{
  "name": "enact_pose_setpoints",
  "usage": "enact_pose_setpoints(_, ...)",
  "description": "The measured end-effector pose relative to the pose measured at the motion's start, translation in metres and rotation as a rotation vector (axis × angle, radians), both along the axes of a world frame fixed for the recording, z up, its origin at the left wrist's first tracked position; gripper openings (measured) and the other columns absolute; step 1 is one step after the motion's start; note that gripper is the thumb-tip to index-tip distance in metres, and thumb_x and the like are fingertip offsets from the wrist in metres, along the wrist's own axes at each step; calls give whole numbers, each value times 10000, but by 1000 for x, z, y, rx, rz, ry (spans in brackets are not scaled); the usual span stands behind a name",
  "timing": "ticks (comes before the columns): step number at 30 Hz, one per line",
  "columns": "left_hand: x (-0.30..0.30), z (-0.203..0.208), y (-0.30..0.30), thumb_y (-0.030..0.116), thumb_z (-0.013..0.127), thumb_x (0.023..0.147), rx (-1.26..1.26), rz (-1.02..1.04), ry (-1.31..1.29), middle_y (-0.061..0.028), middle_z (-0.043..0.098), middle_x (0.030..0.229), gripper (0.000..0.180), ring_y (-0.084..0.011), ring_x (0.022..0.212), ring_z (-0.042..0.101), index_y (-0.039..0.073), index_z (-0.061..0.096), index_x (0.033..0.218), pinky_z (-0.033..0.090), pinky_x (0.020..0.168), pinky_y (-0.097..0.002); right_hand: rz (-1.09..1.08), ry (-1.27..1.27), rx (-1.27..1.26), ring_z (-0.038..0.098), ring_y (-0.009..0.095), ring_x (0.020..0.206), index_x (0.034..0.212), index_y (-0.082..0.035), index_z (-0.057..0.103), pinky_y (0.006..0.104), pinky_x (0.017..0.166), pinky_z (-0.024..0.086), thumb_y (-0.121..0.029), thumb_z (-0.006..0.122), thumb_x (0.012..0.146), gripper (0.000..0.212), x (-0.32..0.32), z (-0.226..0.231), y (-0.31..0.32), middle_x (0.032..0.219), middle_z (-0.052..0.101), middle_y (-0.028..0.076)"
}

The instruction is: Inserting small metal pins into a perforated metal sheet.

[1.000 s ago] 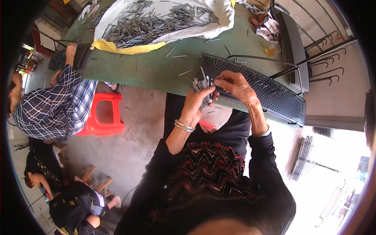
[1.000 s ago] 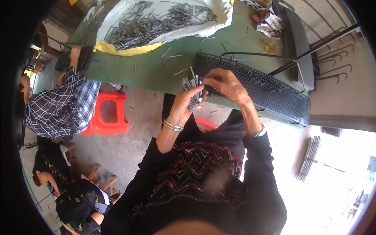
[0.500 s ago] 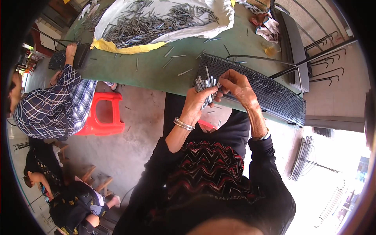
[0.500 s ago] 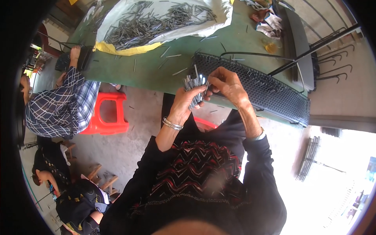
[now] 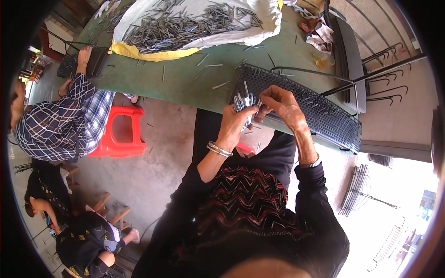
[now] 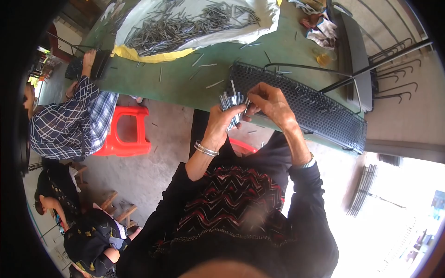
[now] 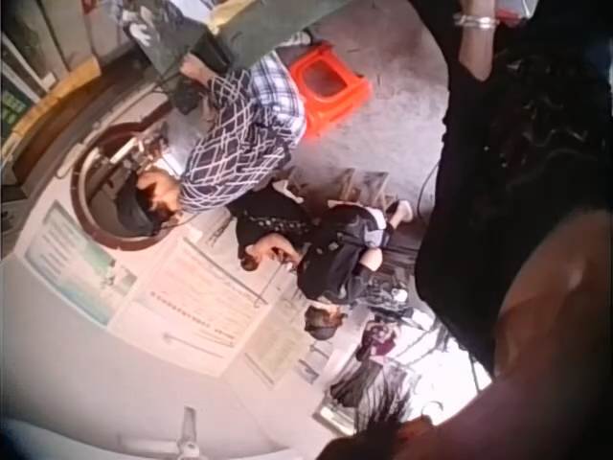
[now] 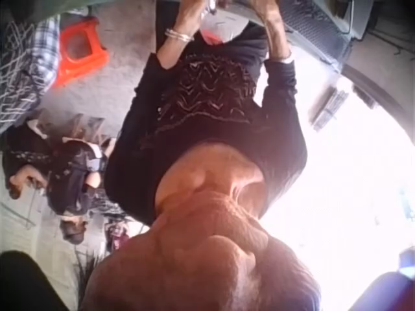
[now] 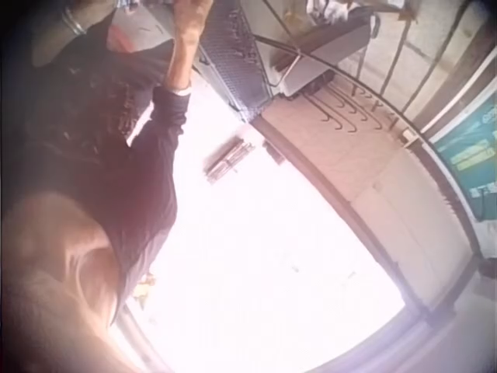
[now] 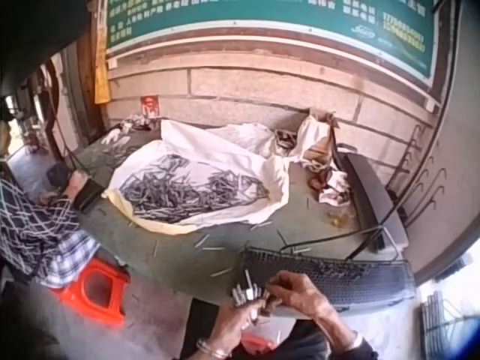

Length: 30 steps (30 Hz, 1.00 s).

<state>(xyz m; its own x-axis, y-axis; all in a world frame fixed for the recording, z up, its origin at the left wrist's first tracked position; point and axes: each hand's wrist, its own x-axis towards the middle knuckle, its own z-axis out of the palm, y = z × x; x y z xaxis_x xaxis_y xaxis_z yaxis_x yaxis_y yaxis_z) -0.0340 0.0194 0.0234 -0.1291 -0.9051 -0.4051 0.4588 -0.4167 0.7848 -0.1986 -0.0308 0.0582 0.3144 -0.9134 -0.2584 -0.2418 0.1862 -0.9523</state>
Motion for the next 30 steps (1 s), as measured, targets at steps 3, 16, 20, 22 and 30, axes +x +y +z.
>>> enact_pose_setpoints(3,1,-1,0,162,676,835,60,15,86,-101,709,849,197,-181,724,694,36,649,984,469,508,-250,-91,37,-119,650,153,703,957,55,591,264,651,521,-83,587,889,155,-4,2,-5,763,655,101)
enact_pose_setpoints(16,-8,-8,3,150,676,854,139,59,310,-85,655,784,159,-185,694,646,32,618,943,533,574,-332,-337,379,-708,683,216,652,915,-2,558,314,593,512,-47,563,886,54,1,-34,-57,747,661,138)
enact_pose_setpoints(20,-5,-18,4,148,669,860,109,33,287,-73,635,762,181,-154,642,587,15,631,977,457,524,-288,-292,377,-731,680,225,645,918,-1,559,319,582,509,-45,564,879,58,1,-33,-60,737,654,139)
enact_pose_setpoints(22,-6,-18,5,147,667,862,101,34,302,-74,634,762,188,-144,636,575,10,635,987,430,508,-275,-272,412,-735,677,226,641,917,-2,566,325,583,508,-41,562,874,58,-1,-32,-62,728,651,141)
enact_pose_setpoints(30,-5,-11,4,139,665,862,102,39,284,-93,647,771,185,-137,634,587,7,625,985,413,483,-237,-154,628,-862,628,264,710,924,-90,650,357,647,497,-112,649,835,91,-6,-39,-66,800,612,107)
